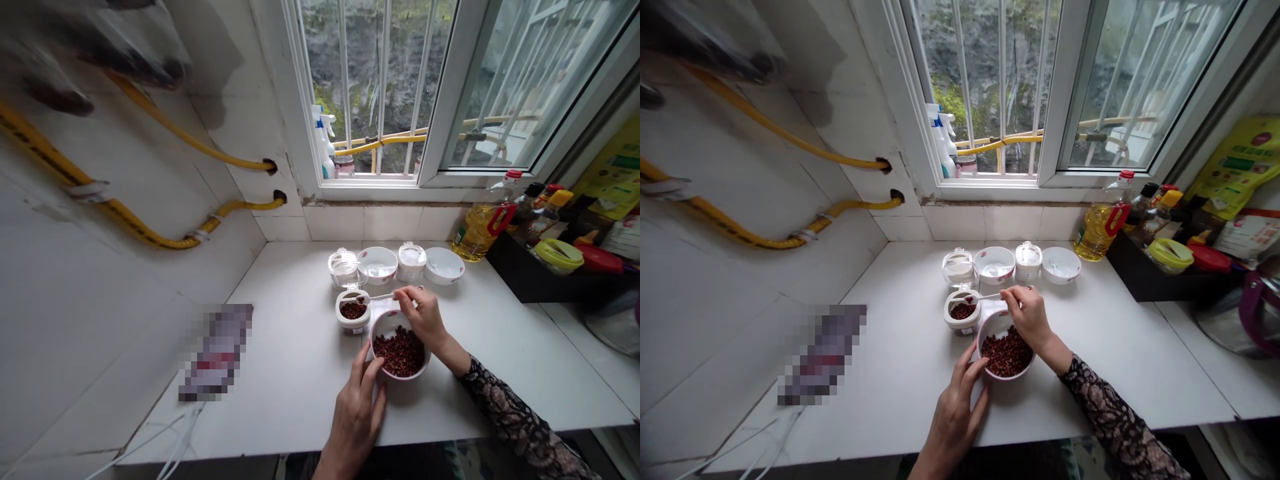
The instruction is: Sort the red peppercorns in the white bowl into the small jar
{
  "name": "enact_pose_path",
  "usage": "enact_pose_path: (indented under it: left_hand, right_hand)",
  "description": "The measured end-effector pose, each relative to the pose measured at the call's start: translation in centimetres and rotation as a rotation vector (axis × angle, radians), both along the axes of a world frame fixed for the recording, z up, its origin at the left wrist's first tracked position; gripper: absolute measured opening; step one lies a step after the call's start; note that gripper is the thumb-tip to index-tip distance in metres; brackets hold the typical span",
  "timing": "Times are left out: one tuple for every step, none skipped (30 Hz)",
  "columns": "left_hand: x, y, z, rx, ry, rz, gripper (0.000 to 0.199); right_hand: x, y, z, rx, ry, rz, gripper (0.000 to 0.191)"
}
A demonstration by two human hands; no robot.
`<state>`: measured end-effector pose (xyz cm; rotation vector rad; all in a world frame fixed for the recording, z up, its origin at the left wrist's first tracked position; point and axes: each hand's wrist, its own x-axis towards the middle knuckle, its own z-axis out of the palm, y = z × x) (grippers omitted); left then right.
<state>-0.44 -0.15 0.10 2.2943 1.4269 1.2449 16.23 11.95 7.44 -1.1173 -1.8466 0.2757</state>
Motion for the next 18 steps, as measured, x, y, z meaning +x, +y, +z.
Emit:
enact_pose_path:
  left_hand:
    - [0.0,0.0,0.0,0.000,0.000,0.001,0.040]
    - [0.0,0.0,0.0,0.001,0.001,0.003,0.040]
    - [0.0,0.0,0.0,0.002,0.001,0.007,0.040]
    - [0.0,0.0,0.0,0.003,0.002,0.012,0.040]
    - [0.0,0.0,0.1,0.002,0.004,0.014,0.040]
    - [0.0,0.0,0.1,-0.002,0.006,0.012,0.040]
    - [0.0,0.0,0.1,-0.011,0.008,0.009,0.040]
    - [0.0,0.0,0.1,-0.022,0.011,0.005,0.040]
    - [0.0,0.0,0.2,-0.030,0.013,-0.001,0.040]
    - [0.0,0.0,0.2,-0.036,0.013,-0.006,0.040]
    - [0.0,0.0,0.2,-0.038,0.012,-0.008,0.039]
    - [-0.1,0.0,0.1,-0.040,0.009,-0.008,0.039]
    - [-0.1,0.0,0.1,-0.041,0.006,-0.009,0.038]
    - [-0.1,0.0,0.1,-0.041,0.005,-0.009,0.038]
    - [-0.1,0.0,0.1,-0.041,0.004,-0.009,0.038]
    - [-0.1,0.0,0.1,-0.042,0.005,-0.008,0.038]
    - [-0.1,0.0,0.1,-0.042,0.008,-0.008,0.038]
    - [-0.1,0.0,0.0,-0.040,0.009,-0.008,0.038]
  right_hand:
    - [-0.2,-0.2,0.0,0.106,-0.103,0.006,0.039]
    - [-0.3,-0.4,0.1,0.191,-0.196,0.022,0.036]
    - [-0.4,-0.5,0.2,0.250,-0.270,0.045,0.034]
    - [-0.3,-0.6,0.4,0.283,-0.316,0.068,0.031]
    - [-0.2,-0.7,0.6,0.297,-0.329,0.086,0.029]
    - [0.0,-0.7,0.8,0.298,-0.312,0.092,0.028]
    - [0.4,-0.7,1.2,0.285,-0.276,0.088,0.027]
    - [0.8,-0.7,1.5,0.255,-0.231,0.080,0.028]
    - [1.4,-0.6,1.8,0.205,-0.190,0.077,0.029]
    - [2.0,-0.5,2.1,0.138,-0.159,0.079,0.031]
    - [2.6,-0.4,2.3,0.061,-0.147,0.094,0.034]
    - [3.1,-0.2,2.4,-0.011,-0.160,0.117,0.036]
    - [3.6,-0.1,2.4,-0.066,-0.189,0.134,0.039]
    - [3.9,0.1,2.3,-0.095,-0.231,0.142,0.041]
    - [4.0,0.2,2.0,-0.099,-0.280,0.137,0.043]
    - [4.0,0.2,1.8,-0.085,-0.329,0.125,0.044]
    - [3.8,0.2,1.5,-0.065,-0.370,0.114,0.043]
    - [3.5,0.2,1.2,-0.050,-0.401,0.112,0.042]
